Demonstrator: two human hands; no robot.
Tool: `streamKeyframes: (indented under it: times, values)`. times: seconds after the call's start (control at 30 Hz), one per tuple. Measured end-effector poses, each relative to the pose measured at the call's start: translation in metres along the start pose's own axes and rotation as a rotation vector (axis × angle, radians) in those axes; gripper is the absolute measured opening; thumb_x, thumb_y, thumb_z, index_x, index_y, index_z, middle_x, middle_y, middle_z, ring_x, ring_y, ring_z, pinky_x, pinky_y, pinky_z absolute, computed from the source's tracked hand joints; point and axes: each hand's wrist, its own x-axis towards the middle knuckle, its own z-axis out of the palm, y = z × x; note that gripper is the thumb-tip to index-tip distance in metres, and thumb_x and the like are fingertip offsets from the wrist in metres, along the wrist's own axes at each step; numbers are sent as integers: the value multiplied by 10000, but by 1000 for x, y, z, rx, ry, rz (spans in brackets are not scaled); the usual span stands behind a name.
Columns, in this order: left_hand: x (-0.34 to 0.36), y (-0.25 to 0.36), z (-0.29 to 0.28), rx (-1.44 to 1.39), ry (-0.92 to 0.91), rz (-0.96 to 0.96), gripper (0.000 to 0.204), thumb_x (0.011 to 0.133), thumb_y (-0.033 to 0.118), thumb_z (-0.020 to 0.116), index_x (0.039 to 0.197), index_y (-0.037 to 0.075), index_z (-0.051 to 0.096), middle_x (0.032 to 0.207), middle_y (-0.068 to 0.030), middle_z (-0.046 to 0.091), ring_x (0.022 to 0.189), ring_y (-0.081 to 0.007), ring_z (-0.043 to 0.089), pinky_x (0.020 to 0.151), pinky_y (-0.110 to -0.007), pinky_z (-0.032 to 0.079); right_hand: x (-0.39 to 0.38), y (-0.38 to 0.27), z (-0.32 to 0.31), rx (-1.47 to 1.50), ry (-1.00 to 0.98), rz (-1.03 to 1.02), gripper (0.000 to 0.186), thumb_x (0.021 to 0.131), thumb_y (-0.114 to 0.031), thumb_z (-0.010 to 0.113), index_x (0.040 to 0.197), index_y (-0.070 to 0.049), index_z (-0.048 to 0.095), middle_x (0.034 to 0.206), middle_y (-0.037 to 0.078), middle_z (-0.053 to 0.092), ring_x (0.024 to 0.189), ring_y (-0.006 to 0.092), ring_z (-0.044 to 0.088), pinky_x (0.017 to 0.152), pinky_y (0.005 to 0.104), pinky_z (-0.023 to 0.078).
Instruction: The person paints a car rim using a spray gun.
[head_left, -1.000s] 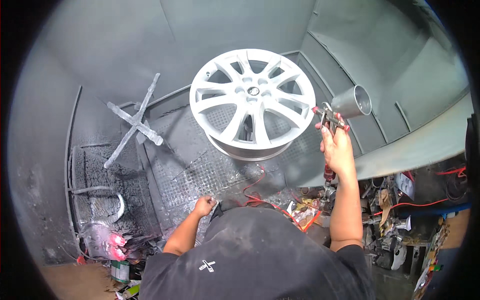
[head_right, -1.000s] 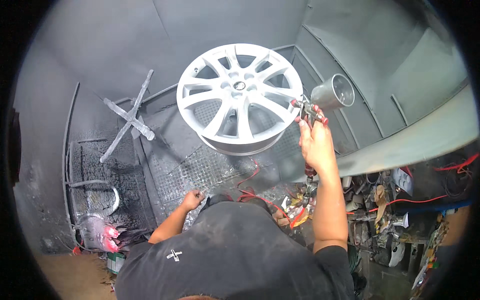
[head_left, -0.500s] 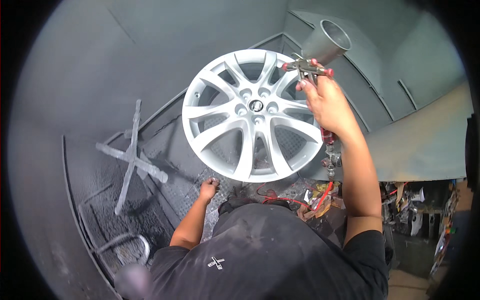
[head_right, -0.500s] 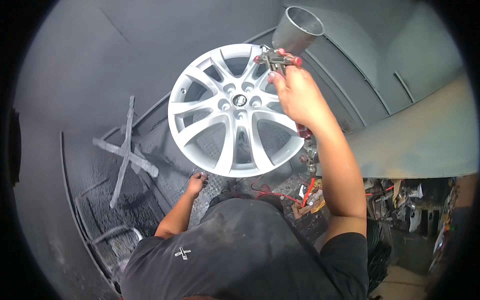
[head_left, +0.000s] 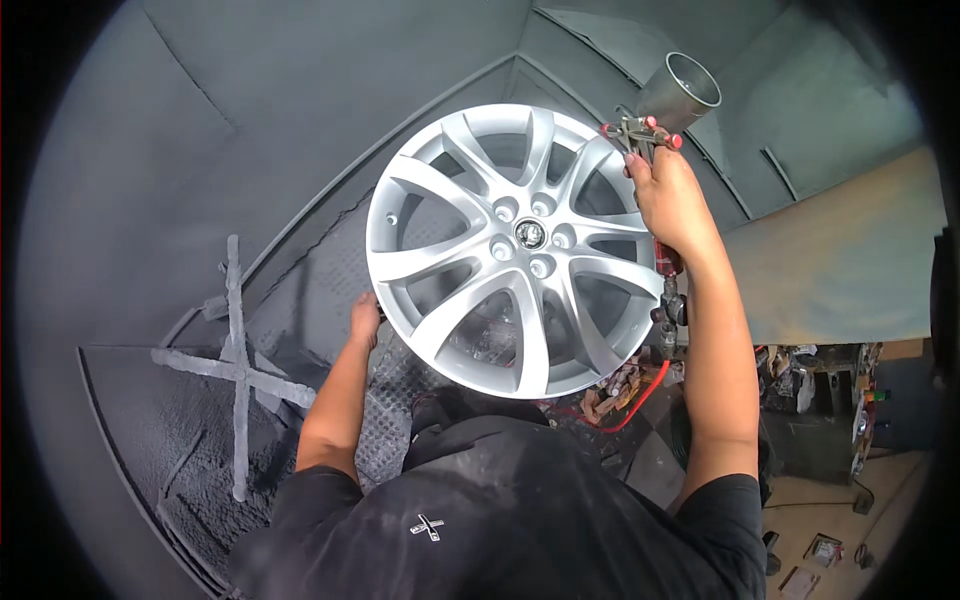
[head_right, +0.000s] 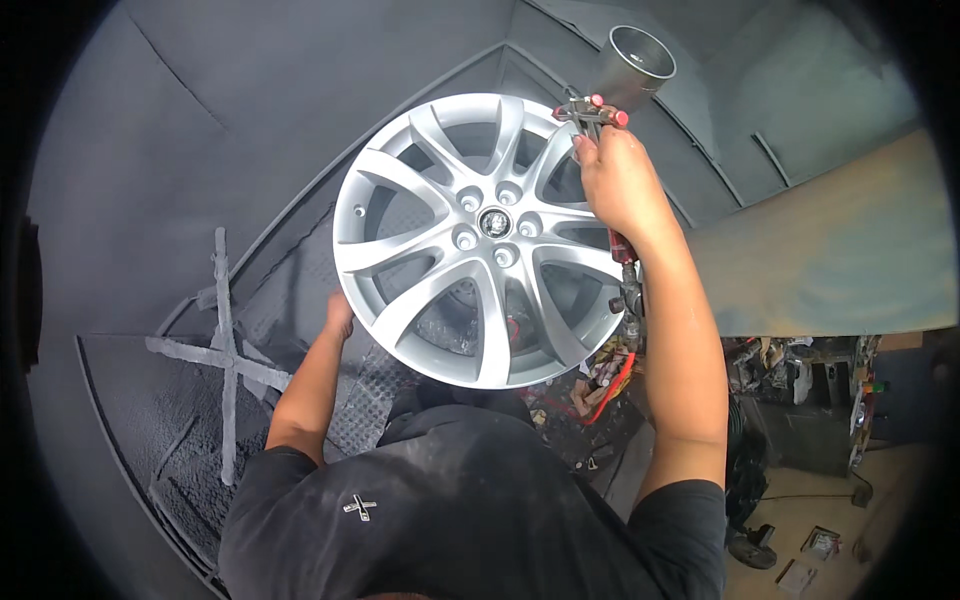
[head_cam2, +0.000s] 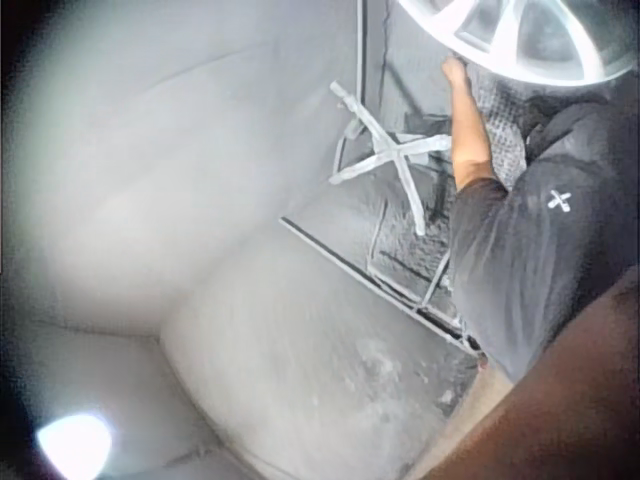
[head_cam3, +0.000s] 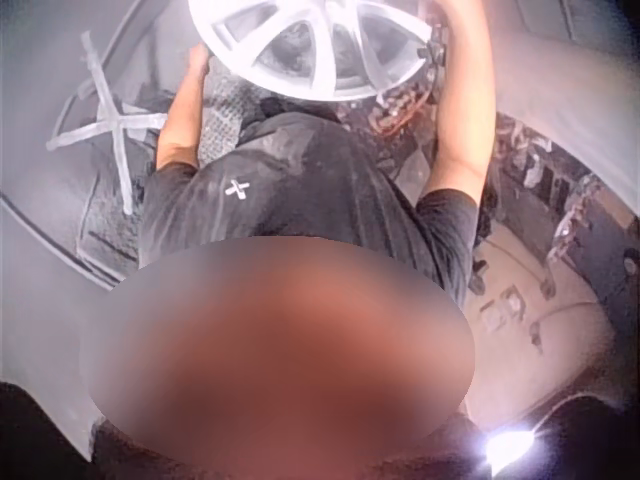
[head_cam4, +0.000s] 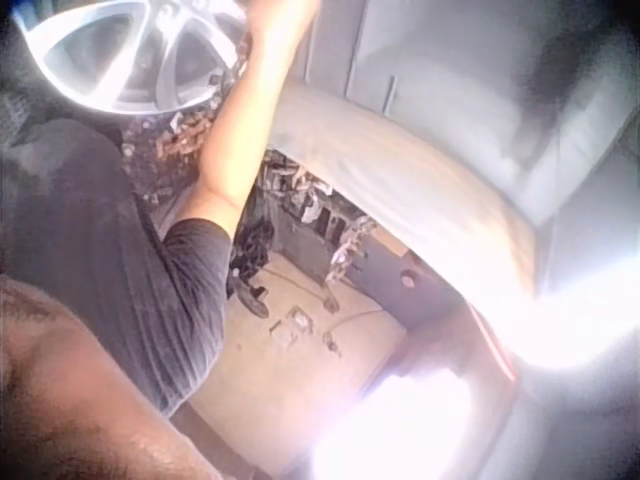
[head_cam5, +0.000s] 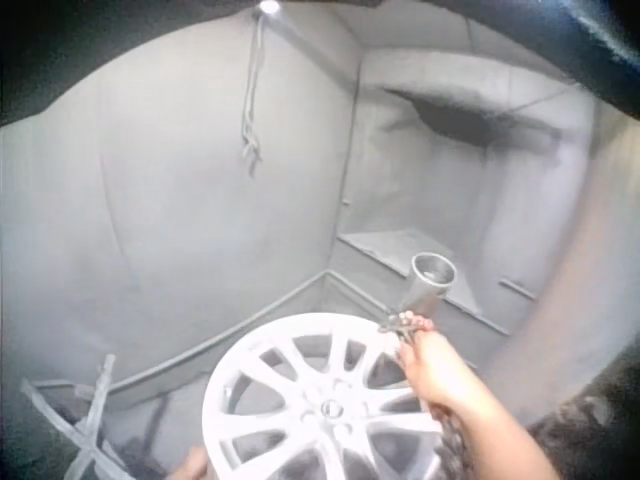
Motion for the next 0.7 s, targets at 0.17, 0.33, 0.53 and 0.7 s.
streamKeyframes:
  times: [0.17,0.33,0.53,0.7]
  values:
    - [40,40,27,36,-119,127,319,967,203,543,1126,-54,646,1007,-141,700,866,-219,666,763,-360,536,7,-25,-5,270,-83,-5,321,989,-226,568,836,57,577,700,174,591,628,310,582,640,423,468]
    - [116,5,-8,-52,-247,222,357,938,214,567,1156,-57,649,1020,-152,701,877,-238,679,759,-378,551,21,-49,-7,269,-183,31,289,993,-246,563,899,22,617,671,112,566,589,223,549,612,391,462]
    - [141,-22,-2,-494,-304,13,445,976,292,508,1282,-22,585,1116,-154,680,965,-264,676,826,-394,561,17,6,-27,-22,0,-30,292,982,-199,538,926,84,586,925,308,651,935,457,642,821,497,478]
    - [91,-16,32,-639,-321,-65,470,992,319,511,1317,-18,552,1149,-159,672,983,-275,679,852,-400,565,-23,68,-59,-149,50,123,300,978,-197,554,913,94,593,913,303,660,933,457,646,823,491,485]
